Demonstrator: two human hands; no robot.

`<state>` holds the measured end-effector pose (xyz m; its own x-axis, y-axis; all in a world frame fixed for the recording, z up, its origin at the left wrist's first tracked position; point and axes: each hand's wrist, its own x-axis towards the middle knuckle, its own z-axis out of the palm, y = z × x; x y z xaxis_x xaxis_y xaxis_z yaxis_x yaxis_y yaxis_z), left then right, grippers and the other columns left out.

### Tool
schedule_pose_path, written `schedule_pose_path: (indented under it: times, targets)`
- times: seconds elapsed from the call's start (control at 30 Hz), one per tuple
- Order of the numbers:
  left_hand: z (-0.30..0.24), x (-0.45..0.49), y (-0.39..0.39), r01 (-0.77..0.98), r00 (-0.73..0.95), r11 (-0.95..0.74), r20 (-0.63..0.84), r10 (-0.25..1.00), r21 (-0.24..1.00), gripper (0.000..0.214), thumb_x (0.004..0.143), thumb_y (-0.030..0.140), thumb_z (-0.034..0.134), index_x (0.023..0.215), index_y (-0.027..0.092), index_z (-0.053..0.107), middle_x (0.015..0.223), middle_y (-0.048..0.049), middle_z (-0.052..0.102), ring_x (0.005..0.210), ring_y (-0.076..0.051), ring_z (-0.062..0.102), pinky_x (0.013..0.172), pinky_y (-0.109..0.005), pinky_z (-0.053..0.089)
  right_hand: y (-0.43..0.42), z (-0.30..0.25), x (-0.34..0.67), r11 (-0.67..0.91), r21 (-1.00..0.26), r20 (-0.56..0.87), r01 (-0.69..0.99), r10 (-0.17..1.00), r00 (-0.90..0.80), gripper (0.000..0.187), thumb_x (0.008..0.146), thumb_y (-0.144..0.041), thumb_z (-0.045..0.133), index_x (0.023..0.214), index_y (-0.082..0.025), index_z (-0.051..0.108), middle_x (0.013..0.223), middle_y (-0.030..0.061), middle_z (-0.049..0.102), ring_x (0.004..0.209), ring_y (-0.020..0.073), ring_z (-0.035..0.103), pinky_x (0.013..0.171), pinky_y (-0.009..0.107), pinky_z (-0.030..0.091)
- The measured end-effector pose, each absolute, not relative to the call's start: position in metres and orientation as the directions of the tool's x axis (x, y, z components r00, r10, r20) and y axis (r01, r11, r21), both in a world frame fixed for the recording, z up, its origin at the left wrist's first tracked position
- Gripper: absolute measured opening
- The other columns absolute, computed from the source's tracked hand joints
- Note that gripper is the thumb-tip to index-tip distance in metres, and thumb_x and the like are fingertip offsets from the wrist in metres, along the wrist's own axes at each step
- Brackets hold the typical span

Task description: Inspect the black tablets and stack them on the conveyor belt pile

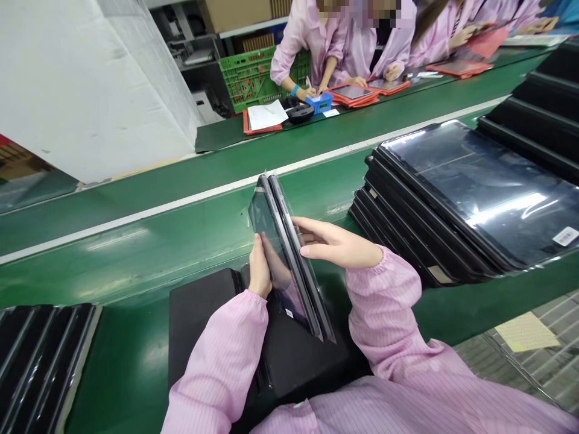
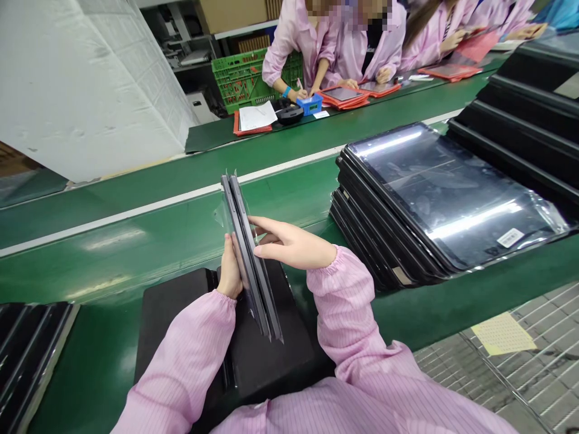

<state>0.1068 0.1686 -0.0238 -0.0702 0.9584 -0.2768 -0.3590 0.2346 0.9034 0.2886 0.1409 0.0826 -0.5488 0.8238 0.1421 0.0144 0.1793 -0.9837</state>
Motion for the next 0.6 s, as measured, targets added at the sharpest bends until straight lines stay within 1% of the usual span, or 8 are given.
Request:
schedule_pose_path:
  times: [0.17, 0.43, 0.6]
  targets:
    - [-0.0173, 0.1101, 0.166, -0.352, -0.069, 0.227, -0.267, 0.961, 0.908, 0.058, 0.089, 0.068, 0.051, 0.115, 0.019, 0.071, 0.123, -0.0107, 0.073, 0.133, -0.029, 0.056, 0.113, -0.043, 0.042, 0.1394, 0.0841, 0.2895, 0.174, -0.985, 0.153, -0.017, 0.815, -0.559, 0.064, 0.091, -0.026, 0.061, 0.152, -0.02, 0.041, 0.139, 0.0105, 0.059, 0.108, 0.0204, 0.065, 0.097, 0.039, 0.054]
    - [-0.0163, 0.1099, 0.1661, -0.347, -0.077, 0.236, -0.278, 0.957, 0.908, 0.06, 0.088, 0.068, 0.052, 0.114, 0.019, 0.072, 0.119, -0.0117, 0.074, 0.129, -0.03, 0.059, 0.111, -0.042, 0.044, 0.1388, 0.0854, 0.2907, 0.177, -0.984, 0.161, -0.027, 0.811, -0.562, 0.063, 0.09, -0.023, 0.06, 0.151, -0.019, 0.042, 0.138, 0.01, 0.06, 0.112, 0.0218, 0.064, 0.099, 0.039, 0.053]
    - [-0.0137, 0.1111, 0.1649, -0.267, -0.149, 0.228, -0.274, 0.95, 0.936, 0.062, 0.088, 0.069, 0.05, 0.109, 0.015, 0.071, 0.118, -0.013, 0.074, 0.121, -0.03, 0.064, 0.109, -0.043, 0.045, 0.1406, 0.0837, 0.2926, 0.201, -0.979, 0.185, -0.035, 0.803, -0.567, 0.062, 0.09, -0.021, 0.059, 0.15, -0.02, 0.043, 0.135, 0.0086, 0.063, 0.108, 0.0202, 0.066, 0.096, 0.036, 0.054]
